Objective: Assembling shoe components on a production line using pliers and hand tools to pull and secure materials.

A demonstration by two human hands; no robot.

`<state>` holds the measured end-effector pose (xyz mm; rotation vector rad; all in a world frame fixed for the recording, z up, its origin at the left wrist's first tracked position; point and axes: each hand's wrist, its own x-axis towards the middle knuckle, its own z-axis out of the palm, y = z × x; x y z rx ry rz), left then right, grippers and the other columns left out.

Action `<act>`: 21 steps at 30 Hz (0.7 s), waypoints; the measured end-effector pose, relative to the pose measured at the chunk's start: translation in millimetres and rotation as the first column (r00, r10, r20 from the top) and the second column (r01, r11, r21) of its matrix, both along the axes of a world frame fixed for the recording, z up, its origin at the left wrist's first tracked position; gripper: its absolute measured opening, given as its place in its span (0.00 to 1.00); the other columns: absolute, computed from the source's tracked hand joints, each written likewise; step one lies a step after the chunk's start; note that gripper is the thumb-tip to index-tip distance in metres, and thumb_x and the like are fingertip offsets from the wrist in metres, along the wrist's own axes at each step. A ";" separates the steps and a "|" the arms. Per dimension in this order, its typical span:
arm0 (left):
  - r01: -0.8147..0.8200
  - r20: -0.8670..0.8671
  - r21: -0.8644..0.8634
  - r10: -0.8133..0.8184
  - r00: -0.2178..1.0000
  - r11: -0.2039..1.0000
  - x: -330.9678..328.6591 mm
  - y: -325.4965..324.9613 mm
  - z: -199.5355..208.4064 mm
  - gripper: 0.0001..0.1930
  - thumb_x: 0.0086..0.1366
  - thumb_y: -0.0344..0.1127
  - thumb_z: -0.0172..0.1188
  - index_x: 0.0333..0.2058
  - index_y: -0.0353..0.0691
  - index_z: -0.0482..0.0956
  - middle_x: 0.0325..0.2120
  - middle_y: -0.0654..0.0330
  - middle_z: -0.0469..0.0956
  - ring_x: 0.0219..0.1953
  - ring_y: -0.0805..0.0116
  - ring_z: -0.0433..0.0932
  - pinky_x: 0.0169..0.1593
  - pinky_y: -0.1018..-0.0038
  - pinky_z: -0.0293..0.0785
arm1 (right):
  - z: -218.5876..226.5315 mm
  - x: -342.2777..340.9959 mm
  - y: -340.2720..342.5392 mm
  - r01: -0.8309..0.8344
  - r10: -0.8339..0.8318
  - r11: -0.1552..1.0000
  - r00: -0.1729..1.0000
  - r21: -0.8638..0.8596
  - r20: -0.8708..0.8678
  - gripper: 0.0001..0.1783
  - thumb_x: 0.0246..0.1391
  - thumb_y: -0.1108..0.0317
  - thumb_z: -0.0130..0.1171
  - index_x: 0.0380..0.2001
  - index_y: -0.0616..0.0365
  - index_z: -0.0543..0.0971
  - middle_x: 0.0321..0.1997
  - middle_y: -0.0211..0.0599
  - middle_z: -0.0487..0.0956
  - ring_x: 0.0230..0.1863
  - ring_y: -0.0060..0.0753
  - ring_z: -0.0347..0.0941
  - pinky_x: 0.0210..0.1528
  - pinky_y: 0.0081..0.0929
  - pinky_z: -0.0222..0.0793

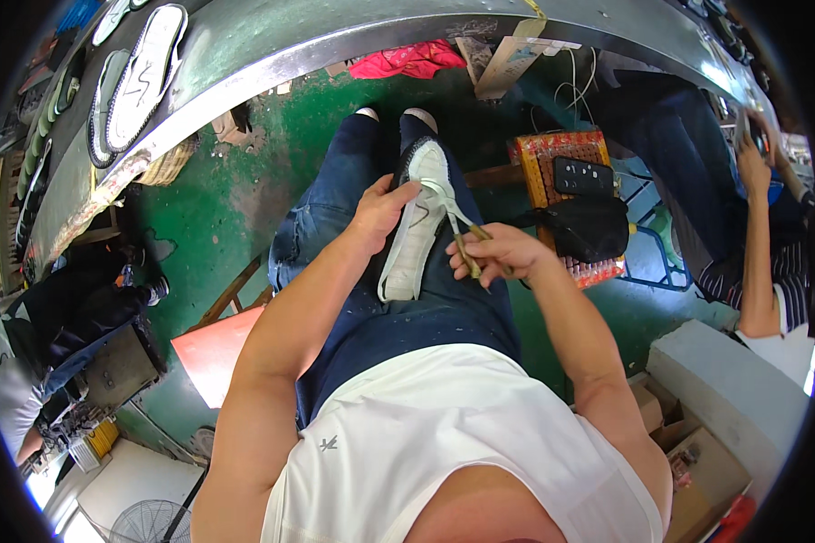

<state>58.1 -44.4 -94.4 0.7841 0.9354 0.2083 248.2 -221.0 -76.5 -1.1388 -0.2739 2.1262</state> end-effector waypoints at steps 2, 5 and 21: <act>0.013 -0.056 0.015 -0.012 0.998 1.000 5.1 3.0 -1.1 0.21 0.64 0.41 0.66 0.52 0.37 0.76 0.44 0.59 0.81 0.48 0.68 0.79 0.53 0.67 0.75 | 20.5 11.9 0.1 -0.060 0.057 0.998 0.978 0.011 0.202 0.21 0.68 0.57 0.56 0.52 0.66 0.75 0.39 0.37 0.81 0.37 0.29 0.82 0.24 0.21 0.78; 0.048 -0.151 0.060 -0.038 0.988 0.997 8.3 -1.3 0.8 0.24 0.63 0.42 0.67 0.53 0.35 0.75 0.43 0.56 0.81 0.45 0.67 0.80 0.50 0.67 0.76 | 50.4 3.8 20.0 -0.164 0.126 0.986 0.801 0.011 0.586 0.20 0.70 0.54 0.50 0.45 0.63 0.76 0.34 0.32 0.80 0.32 0.25 0.79 0.23 0.23 0.73; 0.345 -0.171 -0.057 -0.349 0.921 0.937 -3.5 24.6 14.2 0.41 0.60 0.47 0.71 0.65 0.35 0.62 0.60 0.50 0.72 0.63 0.54 0.70 0.65 0.53 0.62 | 78.4 -10.6 5.5 -0.713 0.234 0.698 0.311 0.063 0.921 0.15 0.59 0.66 0.58 0.45 0.66 0.77 0.38 0.58 0.81 0.43 0.58 0.78 0.49 0.43 0.74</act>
